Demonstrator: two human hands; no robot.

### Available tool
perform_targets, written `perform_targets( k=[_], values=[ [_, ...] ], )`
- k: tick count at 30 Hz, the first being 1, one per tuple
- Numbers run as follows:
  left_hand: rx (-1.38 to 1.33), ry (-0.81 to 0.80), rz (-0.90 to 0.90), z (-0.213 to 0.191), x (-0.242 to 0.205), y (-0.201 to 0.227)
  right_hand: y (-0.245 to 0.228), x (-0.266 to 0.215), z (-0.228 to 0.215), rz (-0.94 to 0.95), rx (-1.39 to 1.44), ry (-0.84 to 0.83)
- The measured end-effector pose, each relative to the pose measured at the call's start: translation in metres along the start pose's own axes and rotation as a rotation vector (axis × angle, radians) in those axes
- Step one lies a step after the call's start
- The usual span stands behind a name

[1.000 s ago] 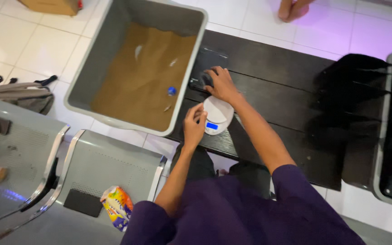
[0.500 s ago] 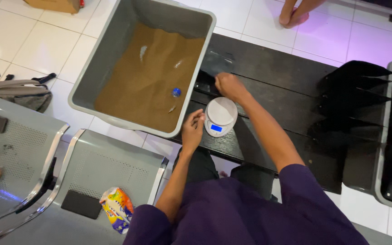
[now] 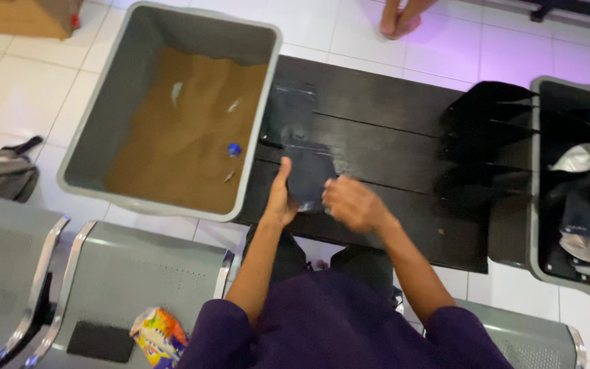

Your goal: The person scoops a brown granular substance from a large bin into black pouches using a plastic bottle as a scoop. They place each pouch on a digital scale, adjust the contents, and then fold the top of the pouch closed before setting it aside.

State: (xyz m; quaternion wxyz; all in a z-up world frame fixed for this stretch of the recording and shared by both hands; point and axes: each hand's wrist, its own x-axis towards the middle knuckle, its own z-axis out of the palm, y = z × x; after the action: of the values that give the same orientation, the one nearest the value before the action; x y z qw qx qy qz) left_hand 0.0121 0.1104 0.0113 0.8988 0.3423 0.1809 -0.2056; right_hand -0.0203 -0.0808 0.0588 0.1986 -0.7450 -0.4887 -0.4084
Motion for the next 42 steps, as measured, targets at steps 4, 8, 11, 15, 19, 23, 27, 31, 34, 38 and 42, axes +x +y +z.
perform_targets(
  k=[4,8,11,15,19,23,27,31,34,38,42],
  values=[
    [0.372,0.149,0.321,-0.024,0.041,-0.014,-0.022,-0.012,-0.020,0.186,0.088,-0.206],
    [0.917,0.028,0.672,0.029,-0.016,0.011,-0.010,-0.020,-0.041,0.677,0.117,0.010],
    [1.086,-0.177,0.868,0.062,-0.049,0.021,0.005,0.005,-0.072,0.769,0.092,-0.001],
    [1.179,-0.208,1.371,0.090,-0.058,0.028,0.008,0.033,-0.091,0.786,0.322,-0.191],
    [1.197,0.293,1.465,0.092,-0.066,0.015,0.000,0.045,-0.076,0.714,0.151,-0.106],
    [1.038,0.115,1.174,0.094,-0.073,0.002,-0.018,0.050,-0.053,0.669,0.075,-0.048],
    [0.859,-0.092,0.793,0.087,-0.078,0.012,-0.025,0.044,-0.044,0.786,0.297,-0.073],
    [0.828,-0.213,0.731,0.077,-0.076,0.026,-0.021,0.049,-0.058,0.912,0.522,-0.099],
    [0.797,-0.311,0.680,0.067,-0.070,0.028,-0.021,0.041,-0.055,1.073,0.796,-0.045],
    [0.904,-0.291,0.697,0.060,-0.064,0.022,-0.019,0.022,-0.043,1.161,0.976,0.020],
    [1.055,-0.278,0.745,0.072,-0.079,0.024,-0.020,0.018,-0.041,1.218,1.007,0.063]
  ],
)
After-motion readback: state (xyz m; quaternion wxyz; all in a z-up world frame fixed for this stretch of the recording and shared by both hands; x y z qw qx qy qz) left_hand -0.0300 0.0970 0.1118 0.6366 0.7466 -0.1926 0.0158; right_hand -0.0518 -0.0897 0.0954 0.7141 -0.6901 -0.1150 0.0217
